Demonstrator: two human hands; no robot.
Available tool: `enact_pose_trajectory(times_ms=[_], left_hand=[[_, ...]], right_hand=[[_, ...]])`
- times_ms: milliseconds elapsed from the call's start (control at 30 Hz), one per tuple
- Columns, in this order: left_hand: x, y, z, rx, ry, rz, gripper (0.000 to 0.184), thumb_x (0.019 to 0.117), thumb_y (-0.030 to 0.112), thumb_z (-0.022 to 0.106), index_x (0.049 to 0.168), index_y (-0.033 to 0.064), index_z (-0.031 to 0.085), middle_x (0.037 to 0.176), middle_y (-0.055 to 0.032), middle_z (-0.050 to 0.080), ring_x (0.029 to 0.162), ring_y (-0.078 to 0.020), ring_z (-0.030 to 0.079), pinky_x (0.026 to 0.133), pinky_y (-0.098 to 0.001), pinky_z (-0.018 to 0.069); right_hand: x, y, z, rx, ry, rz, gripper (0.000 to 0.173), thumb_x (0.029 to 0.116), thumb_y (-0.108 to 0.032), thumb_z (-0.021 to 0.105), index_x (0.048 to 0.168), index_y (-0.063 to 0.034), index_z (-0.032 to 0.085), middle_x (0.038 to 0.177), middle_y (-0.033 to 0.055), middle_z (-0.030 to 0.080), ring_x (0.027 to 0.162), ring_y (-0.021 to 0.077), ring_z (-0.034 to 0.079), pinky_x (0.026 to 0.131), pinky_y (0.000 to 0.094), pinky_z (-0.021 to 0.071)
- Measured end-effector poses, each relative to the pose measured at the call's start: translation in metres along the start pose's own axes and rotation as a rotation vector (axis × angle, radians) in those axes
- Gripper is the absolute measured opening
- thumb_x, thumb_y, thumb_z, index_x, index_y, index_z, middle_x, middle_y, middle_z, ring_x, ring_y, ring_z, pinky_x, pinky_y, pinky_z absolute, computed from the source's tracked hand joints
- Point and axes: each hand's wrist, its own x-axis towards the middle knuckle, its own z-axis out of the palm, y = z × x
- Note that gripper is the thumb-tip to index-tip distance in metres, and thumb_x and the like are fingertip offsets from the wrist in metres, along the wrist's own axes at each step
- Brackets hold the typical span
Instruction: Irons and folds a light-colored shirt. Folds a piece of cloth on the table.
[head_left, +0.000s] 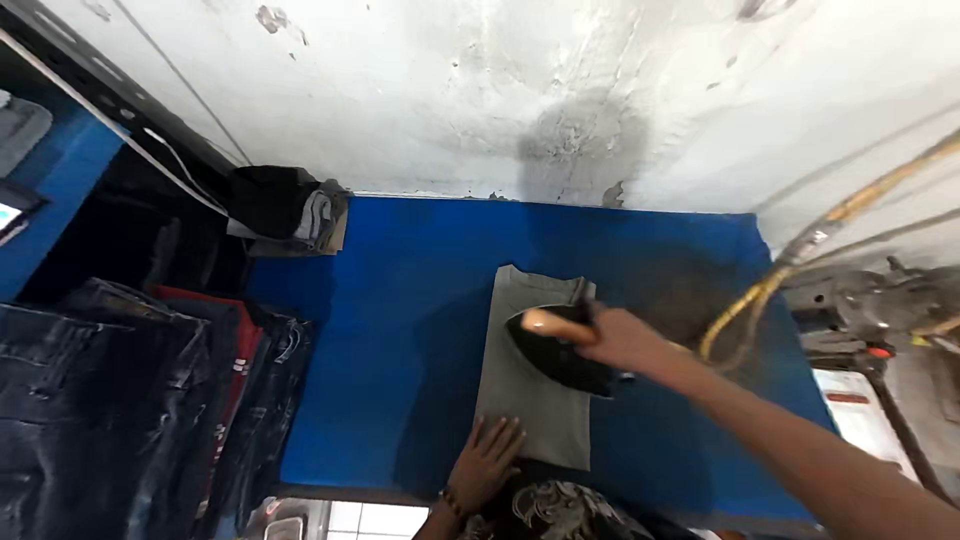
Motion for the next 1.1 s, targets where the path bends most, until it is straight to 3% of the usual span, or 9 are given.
enact_pose_trajectory(times_ms=[100,200,333,500,567,633,767,967,1100], left_hand=[[-0.016,-0.009,-0.005,-0.024,-0.06,0.037,0.046,0.0943,0.034,0.064,0.136,0.0148,0.067,0.142,-0.005,0.064,0.13,-0.0266,0.061,0.107,-0.0537,0.0464],[-0.019,-0.014,-0.014,-0.026,-0.117,0.069,0.045,0.0976,0.029,0.063,0.14,0.0147,0.064,0.147,-0.0044,0.06,0.135,-0.0247,0.057,0.11,-0.0514,0.0446],[-0.023,-0.02,0.0,0.066,-0.032,0.116,0.043,0.1,0.031,0.06,0.14,0.017,0.063,0.145,-0.0018,0.061,0.134,-0.0222,0.058,0.109,-0.0475,0.0449],[-0.022,-0.021,0.0,0.076,-0.036,0.136,0.041,0.1013,0.028,0.058,0.139,0.0151,0.064,0.145,-0.0016,0.062,0.134,-0.0223,0.058,0.109,-0.048,0.0456],[-0.022,-0.02,-0.002,0.087,-0.046,0.136,0.04,0.1005,0.024,0.059,0.139,0.0153,0.064,0.144,-0.0013,0.062,0.134,-0.0219,0.058,0.109,-0.0482,0.0455],[-0.021,-0.017,-0.007,0.08,-0.071,0.118,0.042,0.097,0.017,0.063,0.139,0.0138,0.064,0.144,-0.0027,0.062,0.134,-0.0225,0.059,0.108,-0.0499,0.0462],[-0.021,-0.01,-0.006,0.071,-0.075,0.07,0.044,0.0999,0.037,0.057,0.137,0.0156,0.066,0.144,-0.0017,0.063,0.132,-0.0225,0.06,0.108,-0.0493,0.0468],[-0.024,-0.005,-0.004,0.149,-0.102,0.031,0.043,0.1015,0.039,0.05,0.137,0.0195,0.066,0.143,-0.0002,0.063,0.132,-0.0211,0.059,0.11,-0.0489,0.0441],[-0.021,0.003,-0.005,0.162,-0.142,-0.031,0.042,0.0971,0.037,0.057,0.133,0.0182,0.069,0.141,-0.0028,0.065,0.128,-0.0261,0.063,0.106,-0.0559,0.0456]], right_hand=[[0.027,-0.076,0.018,-0.11,-0.04,-0.095,0.06,0.094,-0.027,0.071,0.142,0.0019,0.048,0.118,0.0287,0.064,0.11,0.0462,0.064,0.09,0.0635,0.051],[0.077,-0.097,0.023,-0.08,0.036,-0.087,0.056,0.0953,-0.022,0.069,0.141,0.0028,0.049,0.115,0.0284,0.065,0.106,0.0453,0.066,0.087,0.0623,0.0531],[0.133,-0.076,-0.008,0.068,0.169,-0.053,0.045,0.0948,-0.021,0.072,0.129,0.0053,0.059,0.113,0.0309,0.065,0.102,0.0471,0.066,0.086,0.0662,0.0527],[0.09,-0.051,-0.041,-0.077,0.142,-0.181,0.04,0.0899,-0.011,0.075,0.124,0.004,0.06,0.101,0.0269,0.066,0.092,0.043,0.067,0.079,0.0619,0.053],[0.056,-0.024,-0.032,-0.176,0.093,-0.235,0.049,0.0865,-0.013,0.08,0.13,-0.0035,0.061,0.096,0.0223,0.069,0.088,0.0396,0.069,0.077,0.0593,0.0553],[0.03,-0.001,-0.016,-0.299,-0.052,-0.255,0.054,0.0907,-0.017,0.075,0.141,-0.0065,0.057,0.105,0.026,0.069,0.098,0.0448,0.068,0.086,0.0628,0.0528],[0.029,0.036,0.019,-0.464,-0.286,-0.331,0.058,0.0956,-0.017,0.068,0.149,-0.0081,0.048,0.112,0.0333,0.066,0.106,0.0545,0.064,0.09,0.0684,0.0484],[0.08,0.058,-0.014,-0.342,-0.088,-0.321,0.048,0.094,-0.016,0.07,0.14,-0.0107,0.059,0.109,0.0243,0.07,0.103,0.0444,0.067,0.088,0.0634,0.0524],[0.117,0.076,-0.054,-0.212,0.002,-0.379,0.036,0.0917,-0.012,0.073,0.125,-0.0021,0.063,0.101,0.0243,0.069,0.097,0.0438,0.068,0.083,0.0634,0.0525]])
